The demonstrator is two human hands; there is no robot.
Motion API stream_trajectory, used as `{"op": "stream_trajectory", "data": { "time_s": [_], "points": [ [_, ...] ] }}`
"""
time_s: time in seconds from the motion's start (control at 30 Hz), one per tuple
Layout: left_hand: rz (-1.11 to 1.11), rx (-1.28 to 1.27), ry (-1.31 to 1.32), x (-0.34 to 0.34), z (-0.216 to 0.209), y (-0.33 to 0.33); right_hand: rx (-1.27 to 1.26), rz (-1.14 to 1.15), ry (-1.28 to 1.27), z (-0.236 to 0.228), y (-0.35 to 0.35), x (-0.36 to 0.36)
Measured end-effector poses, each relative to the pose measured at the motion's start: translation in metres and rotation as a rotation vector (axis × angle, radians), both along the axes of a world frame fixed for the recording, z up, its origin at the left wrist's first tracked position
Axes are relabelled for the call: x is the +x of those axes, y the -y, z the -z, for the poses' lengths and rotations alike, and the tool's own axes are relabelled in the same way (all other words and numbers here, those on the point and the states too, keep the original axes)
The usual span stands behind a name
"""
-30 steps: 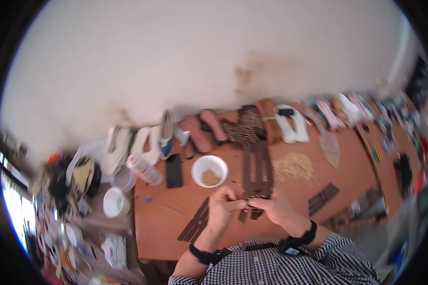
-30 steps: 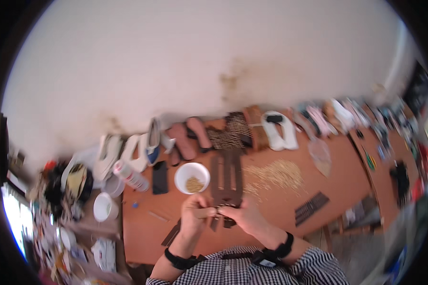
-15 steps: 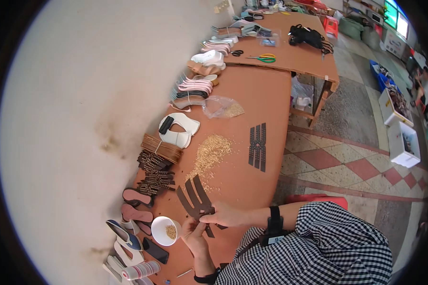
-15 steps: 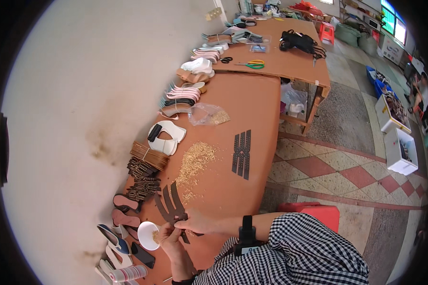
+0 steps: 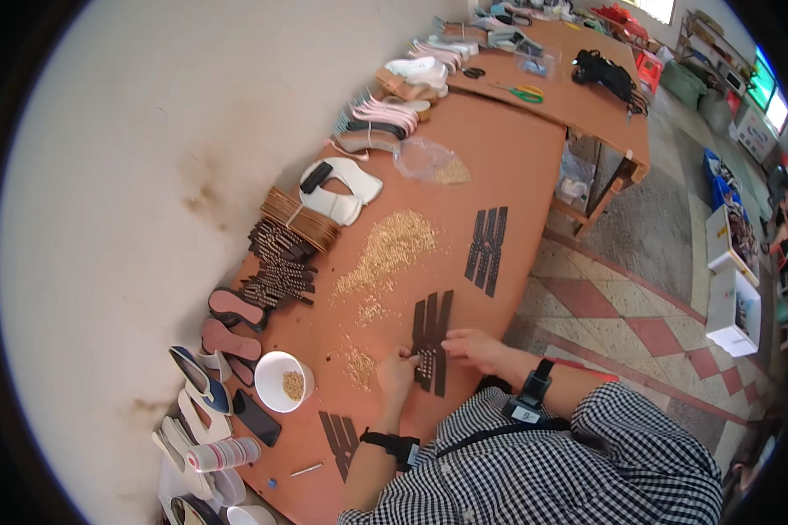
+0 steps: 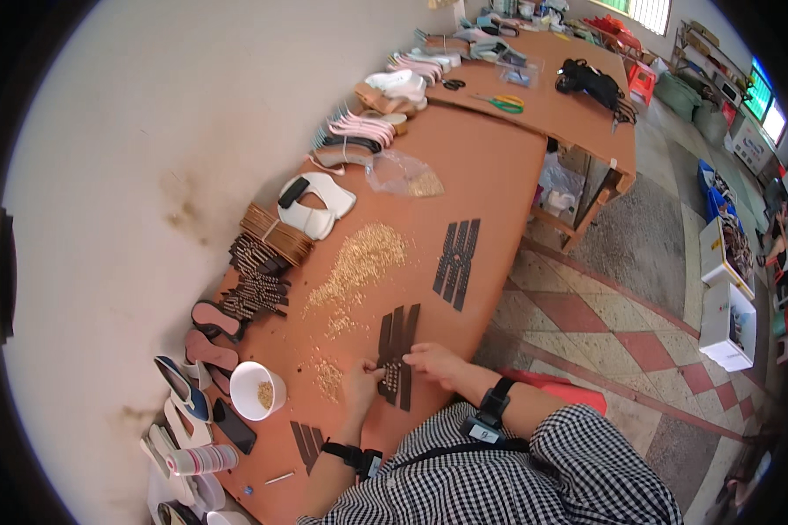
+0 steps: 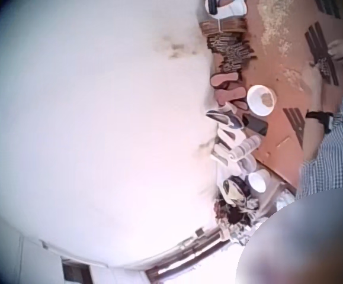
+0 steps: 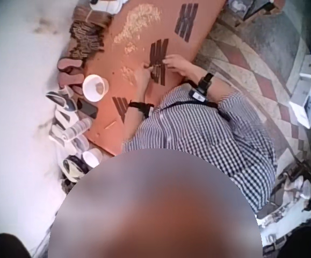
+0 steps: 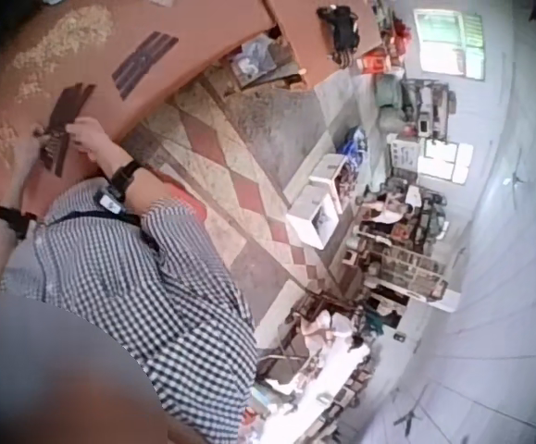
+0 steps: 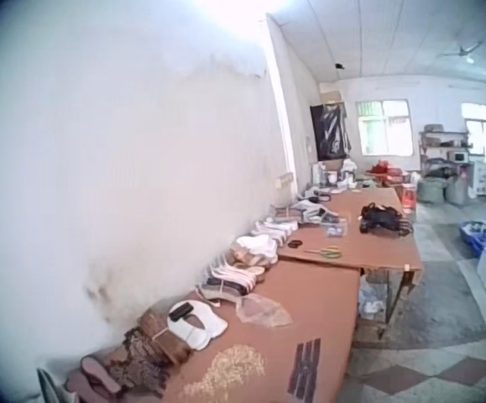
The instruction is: Attaching decorative gold studs to leather shoe straps.
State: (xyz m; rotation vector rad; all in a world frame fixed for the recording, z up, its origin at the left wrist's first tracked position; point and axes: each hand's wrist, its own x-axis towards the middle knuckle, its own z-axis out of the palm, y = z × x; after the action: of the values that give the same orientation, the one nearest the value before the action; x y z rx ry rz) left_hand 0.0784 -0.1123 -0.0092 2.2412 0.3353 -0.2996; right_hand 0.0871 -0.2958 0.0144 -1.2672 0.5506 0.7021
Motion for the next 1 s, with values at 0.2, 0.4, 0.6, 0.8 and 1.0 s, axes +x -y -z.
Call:
{"op": "stream_trajectory", "data": {
  "time_s": [0.2,0.4,0.6,0.8,1.0],
  "points": [
    [-0.053,-0.078,0.092,-0.012,0.010,-0.014,0.181,0.481,0.162,0.006,0.087,-0.005],
    [-0.148,-0.546,0.045,-0.019,0.012,-0.019,0.182,0.780,-0.036,0.019,0.144,-0.044],
    [-0.161,-0.626,0.115,-0.027,0.018,-0.029,0.157,0.761,-0.001,0.022,0.148,-0.062],
    [-0.192,-0.706,0.162,-0.027,0.028,-0.028,0.174,0.749,0.030,0.000,0.151,-0.074],
    [-0.236,-0.682,0.262,-0.028,0.044,-0.023,0.272,0.630,0.005,-0.014,0.140,-0.047]
  ]
}}
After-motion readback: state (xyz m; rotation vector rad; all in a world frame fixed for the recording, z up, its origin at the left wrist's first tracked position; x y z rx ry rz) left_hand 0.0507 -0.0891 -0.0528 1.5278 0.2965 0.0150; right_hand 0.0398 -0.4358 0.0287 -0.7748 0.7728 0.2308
